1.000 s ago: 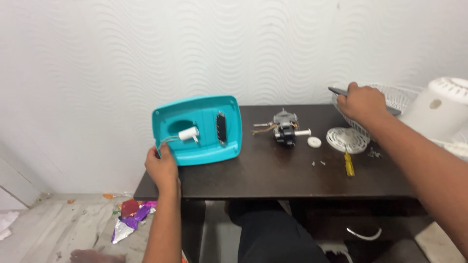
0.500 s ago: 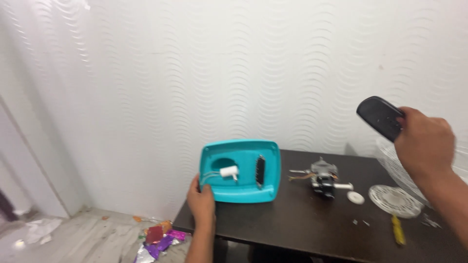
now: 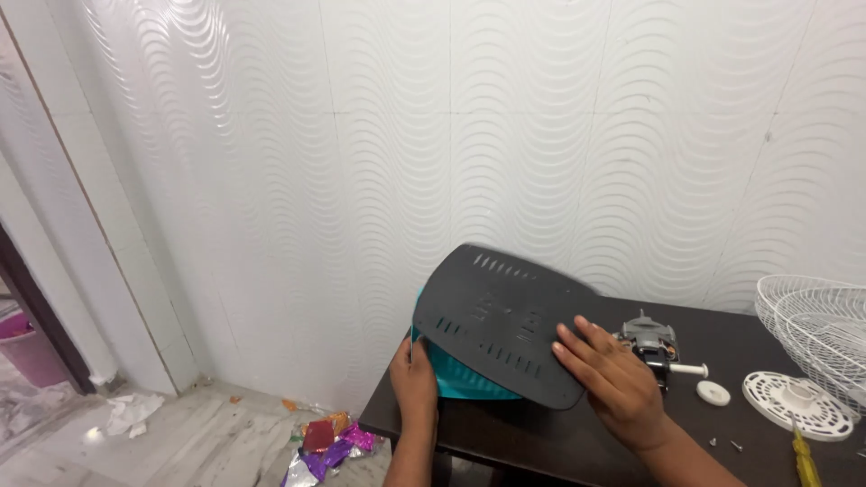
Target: The person assembles an electric fan by securing the motor to the base with a screwdriver, attaching the fan cage, and installing a small white cap on the motor shaft. The person uses a screwdriver to fasten screws into the base and aligns components for reassembly.
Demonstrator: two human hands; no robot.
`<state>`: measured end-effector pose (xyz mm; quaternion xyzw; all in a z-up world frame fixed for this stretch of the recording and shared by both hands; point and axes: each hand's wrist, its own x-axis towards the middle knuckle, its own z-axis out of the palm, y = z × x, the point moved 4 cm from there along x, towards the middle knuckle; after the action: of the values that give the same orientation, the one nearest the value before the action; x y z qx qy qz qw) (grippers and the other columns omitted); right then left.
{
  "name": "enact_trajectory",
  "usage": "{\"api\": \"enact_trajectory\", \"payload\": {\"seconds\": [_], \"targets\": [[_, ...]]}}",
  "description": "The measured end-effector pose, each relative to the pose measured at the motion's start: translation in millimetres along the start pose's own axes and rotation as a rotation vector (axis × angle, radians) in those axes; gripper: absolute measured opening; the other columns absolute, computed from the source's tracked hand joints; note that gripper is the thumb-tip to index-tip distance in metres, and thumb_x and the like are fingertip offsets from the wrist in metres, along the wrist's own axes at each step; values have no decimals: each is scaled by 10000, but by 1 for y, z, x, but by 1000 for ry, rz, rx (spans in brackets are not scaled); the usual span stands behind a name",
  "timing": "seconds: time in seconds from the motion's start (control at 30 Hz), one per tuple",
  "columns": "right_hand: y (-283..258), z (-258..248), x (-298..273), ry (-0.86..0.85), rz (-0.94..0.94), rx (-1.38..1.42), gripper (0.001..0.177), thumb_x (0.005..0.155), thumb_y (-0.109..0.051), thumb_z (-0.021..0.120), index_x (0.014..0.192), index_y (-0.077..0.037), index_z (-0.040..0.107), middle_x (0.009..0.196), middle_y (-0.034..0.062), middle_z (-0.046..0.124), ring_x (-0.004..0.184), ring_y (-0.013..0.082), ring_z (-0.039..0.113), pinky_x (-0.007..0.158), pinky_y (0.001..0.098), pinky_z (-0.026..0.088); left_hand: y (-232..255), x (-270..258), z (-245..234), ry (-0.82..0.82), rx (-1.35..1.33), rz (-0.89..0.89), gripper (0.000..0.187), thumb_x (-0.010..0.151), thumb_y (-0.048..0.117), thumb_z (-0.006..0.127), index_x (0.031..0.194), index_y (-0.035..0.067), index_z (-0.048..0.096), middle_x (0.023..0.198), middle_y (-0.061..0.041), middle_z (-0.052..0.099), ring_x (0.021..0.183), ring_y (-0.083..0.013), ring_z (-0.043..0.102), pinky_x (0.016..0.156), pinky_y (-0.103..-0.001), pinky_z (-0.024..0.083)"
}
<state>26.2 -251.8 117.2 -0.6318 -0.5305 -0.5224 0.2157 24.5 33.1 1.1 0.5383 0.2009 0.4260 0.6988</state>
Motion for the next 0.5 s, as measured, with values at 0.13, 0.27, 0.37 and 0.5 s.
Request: {"api": "enact_trajectory", "payload": {"seconds": [0.13, 0.27, 0.37, 0.5], "targets": [[7, 20, -13, -60, 129, -53, 564, 764, 56, 653, 1291, -144, 667, 1485, 202, 539, 1394, 377, 525, 1125, 494, 456, -10, 3, 0, -20, -52, -8, 310, 999, 213, 614, 1105, -54, 730, 877, -105, 640, 760, -170, 535, 689, -319, 431], [14, 35, -23, -120, 223, -91, 665, 749, 47, 676, 1342, -250, 633, 1565, 296, 398, 1331, 446, 529, 1051, 477, 451, -4, 2, -1, -10, -143, 93, 352, 983, 246, 577, 1137, -39, 717, 968, -70, 736, 854, -134, 641, 773, -269, 509], [20, 39, -34, -198, 302, -71, 746, 755, 53, 670, 1413, -289, 581, 1539, 326, 412, 1214, 430, 582, 1004, 467, 473, 0, -2, -1, 10, -119, 20, 395, 1022, 301, 583, 1190, -27, 724, 1001, -119, 709, 891, -173, 615, 806, -298, 502], [28, 45, -46, -348, 414, -4, 799, 801, 102, 585, 1483, -310, 519, 1325, 133, 659, 1143, 347, 652, 993, 443, 508, 16, -6, 0, 1, -130, 82, 443, 1009, 305, 566, 1257, -44, 682, 1191, -141, 727, 1136, -196, 657, 1006, -293, 482]]}}
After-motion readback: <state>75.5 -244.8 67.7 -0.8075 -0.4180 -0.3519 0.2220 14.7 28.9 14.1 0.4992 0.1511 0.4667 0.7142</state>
